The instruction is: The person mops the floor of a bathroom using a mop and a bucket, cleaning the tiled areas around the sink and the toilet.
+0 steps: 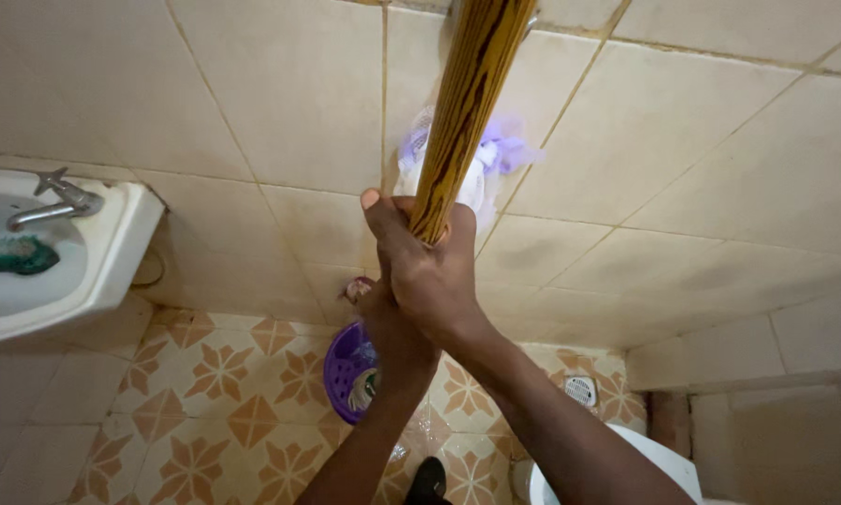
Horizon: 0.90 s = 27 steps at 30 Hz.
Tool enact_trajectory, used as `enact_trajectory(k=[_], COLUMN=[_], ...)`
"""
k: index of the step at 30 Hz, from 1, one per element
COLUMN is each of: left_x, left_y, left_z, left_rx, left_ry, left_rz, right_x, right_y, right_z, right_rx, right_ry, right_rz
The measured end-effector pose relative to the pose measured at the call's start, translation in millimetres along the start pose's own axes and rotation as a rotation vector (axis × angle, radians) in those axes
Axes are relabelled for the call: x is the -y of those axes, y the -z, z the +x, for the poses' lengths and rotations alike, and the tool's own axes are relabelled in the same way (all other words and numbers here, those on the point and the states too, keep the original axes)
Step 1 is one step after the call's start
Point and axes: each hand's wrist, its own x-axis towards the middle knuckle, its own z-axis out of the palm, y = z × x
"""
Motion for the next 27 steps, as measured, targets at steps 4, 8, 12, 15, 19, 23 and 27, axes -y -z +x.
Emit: enact_trajectory(k=[4, 8, 12, 15, 19, 23, 27], left_x=[26, 45, 43, 28, 7, 0, 3], left_y=[8, 16, 21, 24, 25, 24, 32], left_z=[2, 3, 15, 28, 34, 35, 18], left_rx=[0.057, 0.236, 0.373, 0.461, 0.583, 0.653, 0.681], left_ry=[0.077, -0.003, -0.029, -0.015, 0.06, 0.145, 0.243], left_rz=[0.115, 0.119, 0.14, 0.164, 0.209, 0.11, 0.266], right_x=[-10, -22, -31, -36, -37, -23, -9], right_y=[-7, -13, -11, -9, 0, 13, 30], right_z=[-5, -10, -10, -8, -7, -10, -13], right_rx=[-0.133, -0.256, -0.368, -0.389, -0.337, -0.294, -0.088], right_ry=[0.039, 0.173, 0.128, 0.179, 0.227, 0.175, 0.032], right_rz=[-0.019, 0.004, -0.043, -0.023, 0.011, 0.039, 0.015])
